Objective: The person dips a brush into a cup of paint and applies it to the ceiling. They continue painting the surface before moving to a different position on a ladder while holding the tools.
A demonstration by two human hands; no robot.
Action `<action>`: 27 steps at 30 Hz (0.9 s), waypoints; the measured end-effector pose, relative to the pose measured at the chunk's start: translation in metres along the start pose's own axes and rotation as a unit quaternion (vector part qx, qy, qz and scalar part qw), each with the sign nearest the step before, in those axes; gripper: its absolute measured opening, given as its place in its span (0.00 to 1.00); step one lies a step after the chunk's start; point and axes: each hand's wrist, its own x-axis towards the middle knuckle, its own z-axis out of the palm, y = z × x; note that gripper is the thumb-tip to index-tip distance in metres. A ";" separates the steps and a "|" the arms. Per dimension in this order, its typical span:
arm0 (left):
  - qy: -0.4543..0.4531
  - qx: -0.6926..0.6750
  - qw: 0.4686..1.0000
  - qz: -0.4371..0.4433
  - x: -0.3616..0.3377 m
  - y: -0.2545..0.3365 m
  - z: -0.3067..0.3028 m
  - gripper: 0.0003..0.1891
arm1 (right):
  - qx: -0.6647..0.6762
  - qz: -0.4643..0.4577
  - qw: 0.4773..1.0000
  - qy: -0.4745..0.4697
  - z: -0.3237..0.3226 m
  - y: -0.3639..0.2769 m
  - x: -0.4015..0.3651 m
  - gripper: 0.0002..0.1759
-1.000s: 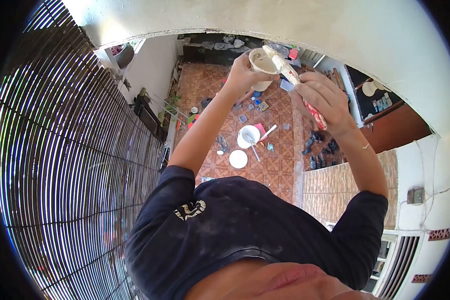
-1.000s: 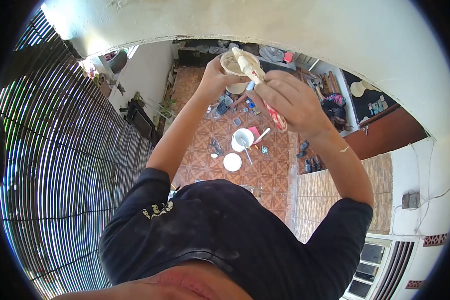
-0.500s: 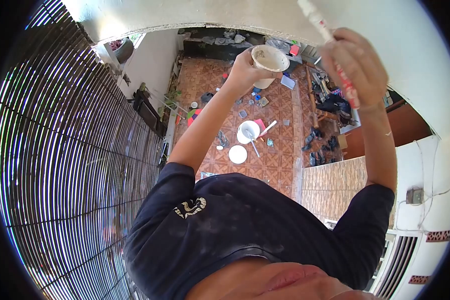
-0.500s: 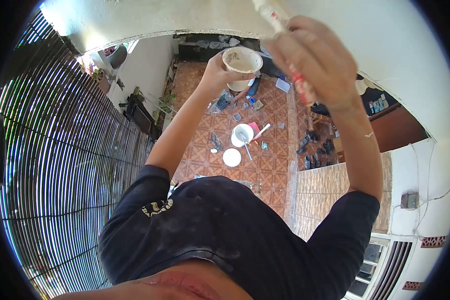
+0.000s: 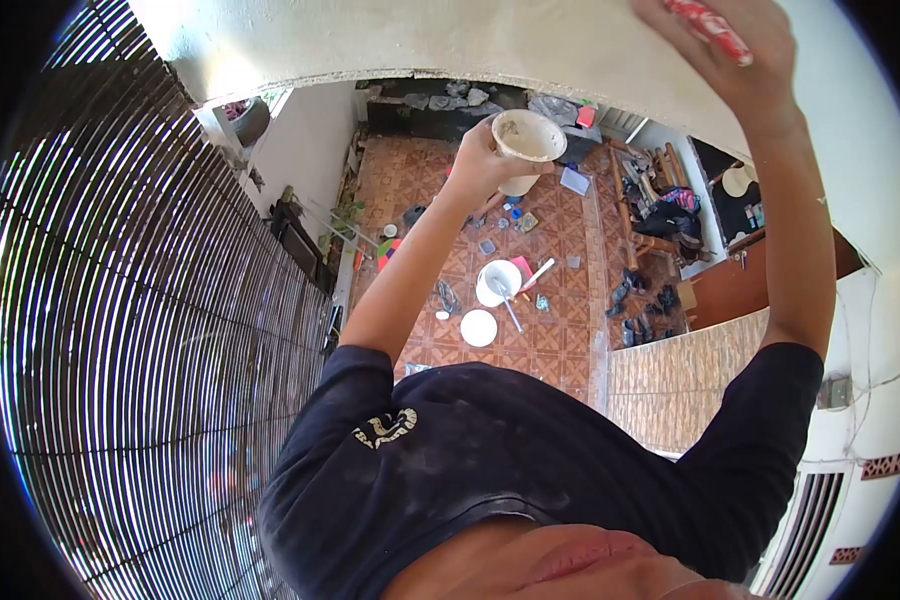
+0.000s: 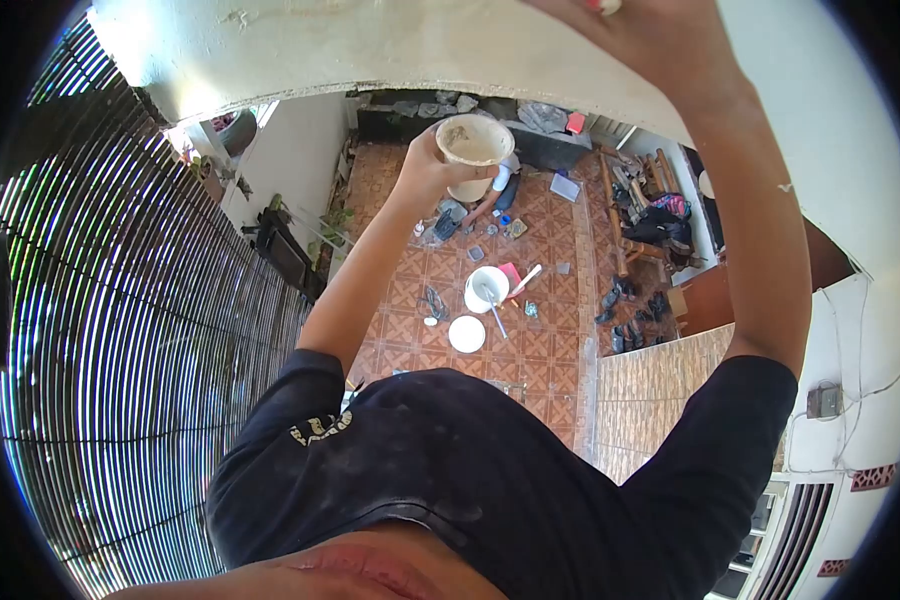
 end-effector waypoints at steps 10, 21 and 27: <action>0.009 -0.074 0.997 0.005 -0.002 0.002 -0.017 0.29 | -0.011 -0.057 0.980 -0.191 0.026 -0.107 -0.048 0.14; -0.002 0.005 1.000 0.005 -0.008 0.018 -0.012 0.32 | -0.049 -0.049 0.997 -0.032 -0.025 -0.012 0.050 0.12; -0.001 0.005 1.000 -0.008 -0.014 0.026 -0.011 0.32 | -0.180 -0.058 0.977 -0.099 -0.032 -0.017 0.047 0.13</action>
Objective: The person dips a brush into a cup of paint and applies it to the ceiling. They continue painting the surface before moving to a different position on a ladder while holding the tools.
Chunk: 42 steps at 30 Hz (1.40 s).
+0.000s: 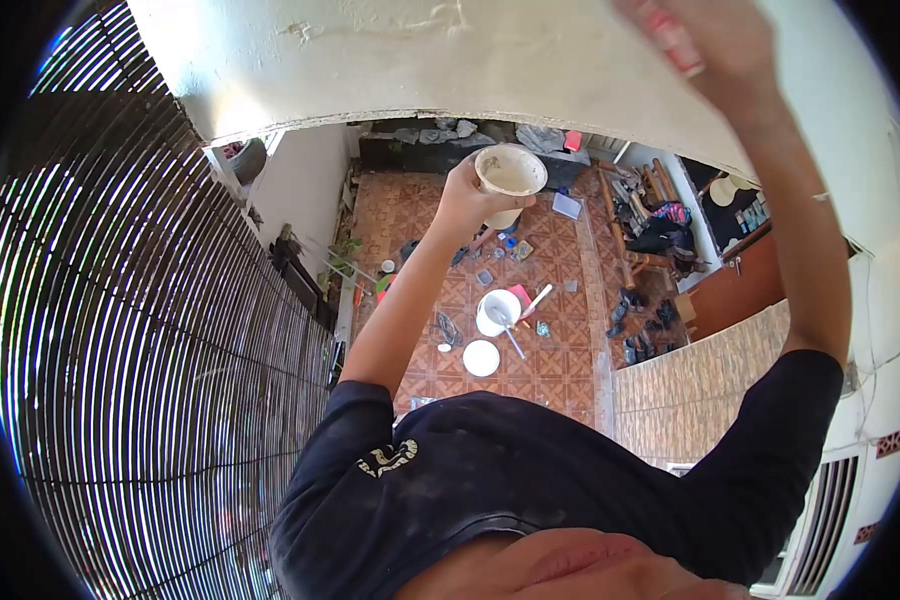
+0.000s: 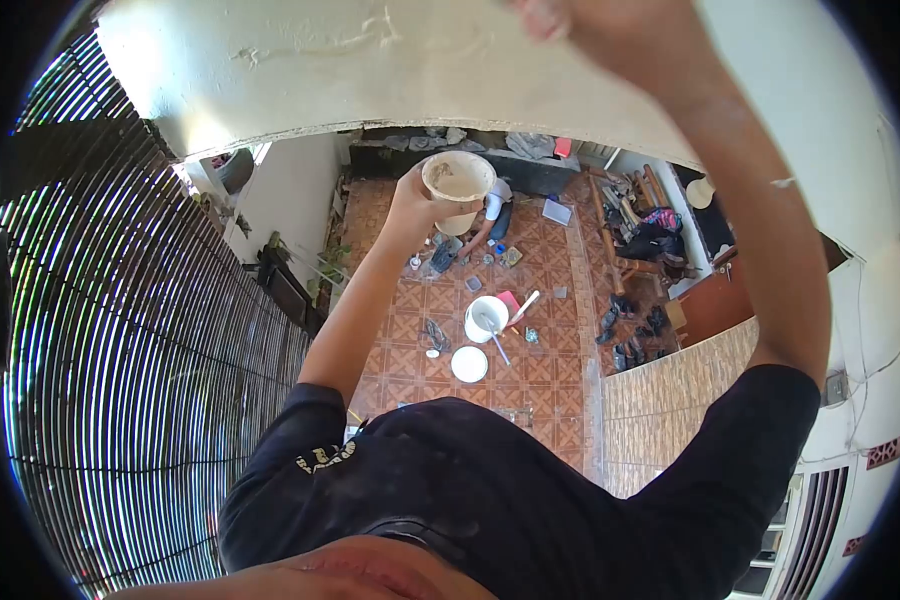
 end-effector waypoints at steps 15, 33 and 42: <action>0.016 0.012 1.000 0.015 -0.025 -0.019 -0.015 0.31 | 0.282 0.126 0.949 -0.056 0.033 -0.028 -0.015 0.10; 0.043 -0.041 0.998 -0.007 -0.044 -0.045 -0.020 0.30 | 0.360 0.227 0.905 0.007 0.039 -0.195 -0.096 0.15; 0.054 0.043 0.995 -0.075 -0.128 -0.082 0.033 0.35 | 0.375 0.869 0.179 0.267 -0.014 -0.302 -0.191 0.13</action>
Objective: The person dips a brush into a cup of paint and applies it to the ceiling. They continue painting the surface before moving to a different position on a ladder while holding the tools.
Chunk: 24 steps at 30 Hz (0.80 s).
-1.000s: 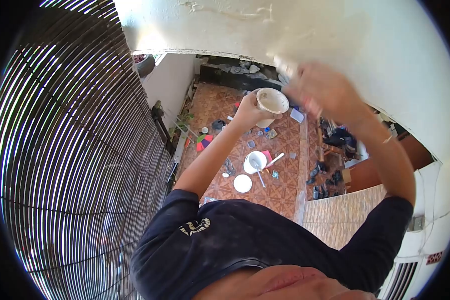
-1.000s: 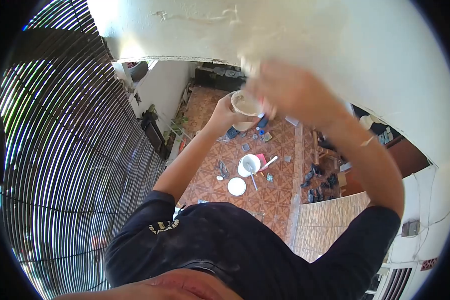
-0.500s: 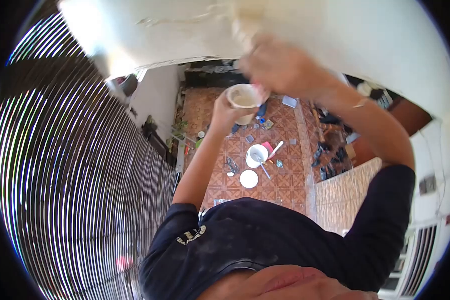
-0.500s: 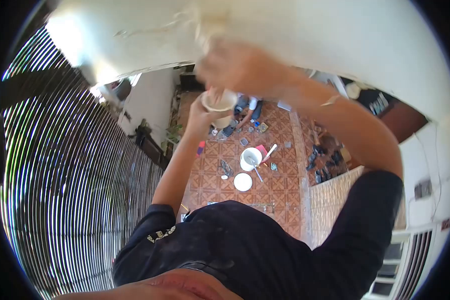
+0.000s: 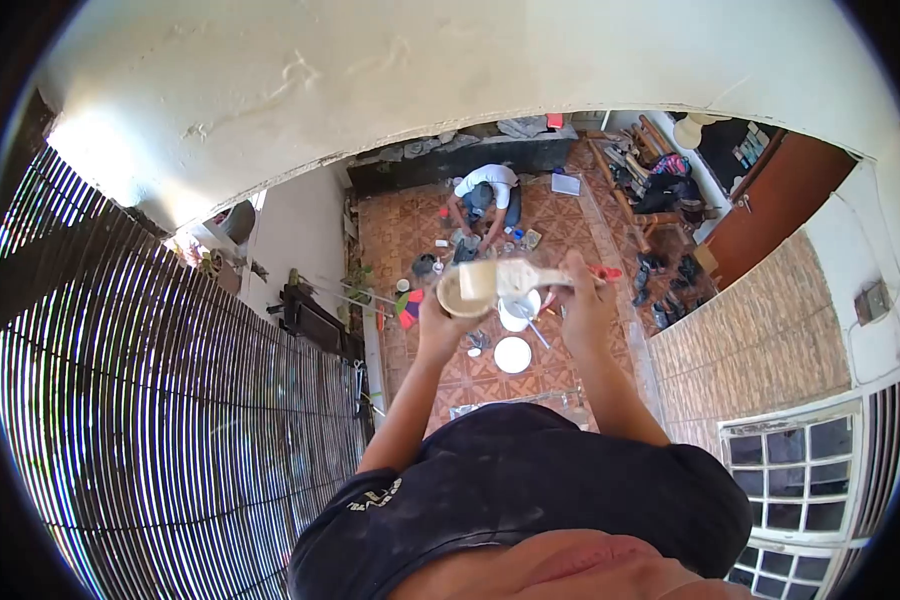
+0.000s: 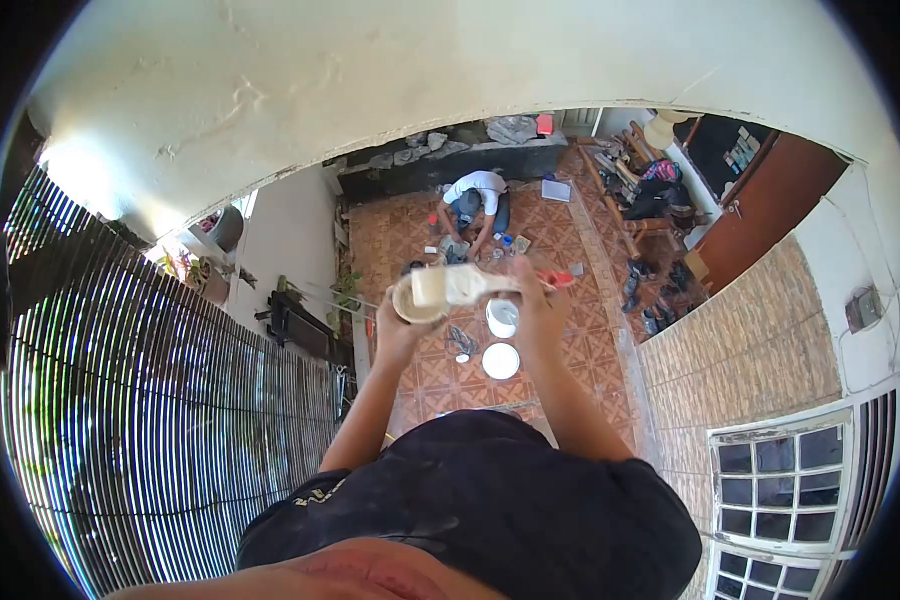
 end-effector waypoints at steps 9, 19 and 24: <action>-0.032 0.027 0.999 -0.027 -0.034 -0.031 0.054 0.38 | 0.084 0.143 0.986 -0.002 -0.091 -0.019 0.032 0.18; -0.006 0.019 0.999 -0.037 -0.039 -0.044 0.104 0.46 | 0.097 0.249 0.964 0.016 -0.132 -0.038 0.079 0.21; 0.028 -0.016 0.999 -0.028 -0.044 -0.054 0.126 0.47 | 0.110 0.315 0.943 -0.001 -0.156 -0.038 0.090 0.23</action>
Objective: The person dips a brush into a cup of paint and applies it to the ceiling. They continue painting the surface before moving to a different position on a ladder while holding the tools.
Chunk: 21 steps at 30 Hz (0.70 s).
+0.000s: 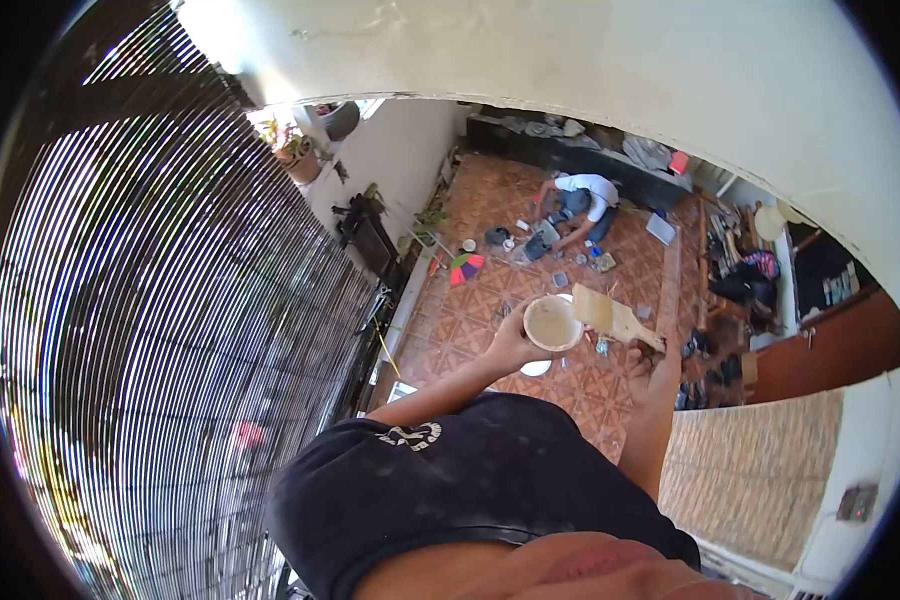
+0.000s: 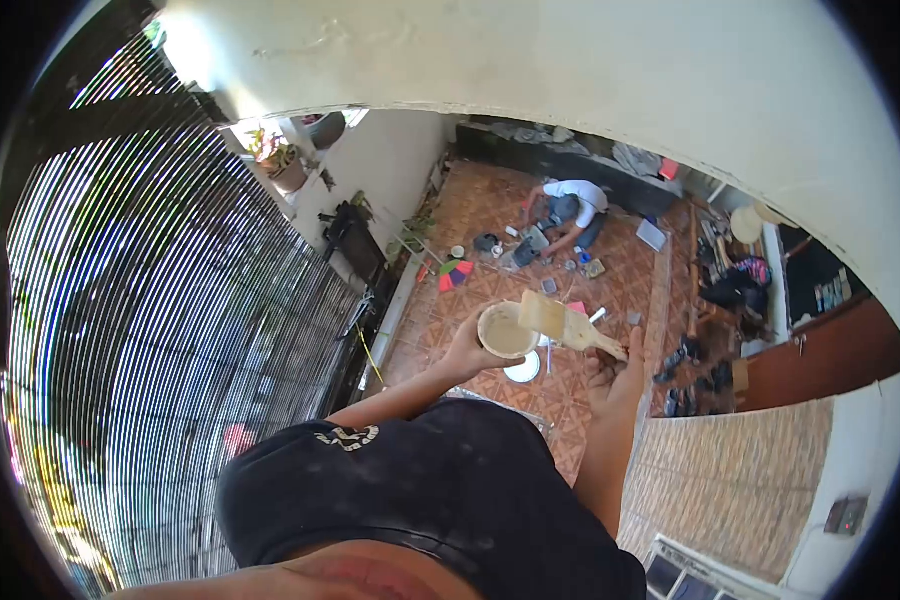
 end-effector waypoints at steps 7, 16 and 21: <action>-0.020 0.018 1.000 0.013 -0.005 -0.007 0.020 0.47 | 0.004 -0.009 0.999 -0.047 -0.010 -0.011 0.000 0.23; 0.010 0.036 0.999 0.032 -0.010 -0.004 0.035 0.49 | -0.075 -0.108 0.991 0.028 0.020 -0.034 -0.017 0.15; 0.023 0.076 0.994 0.081 -0.006 0.013 0.041 0.50 | -0.171 -0.253 0.950 -0.072 0.047 -0.064 -0.038 0.13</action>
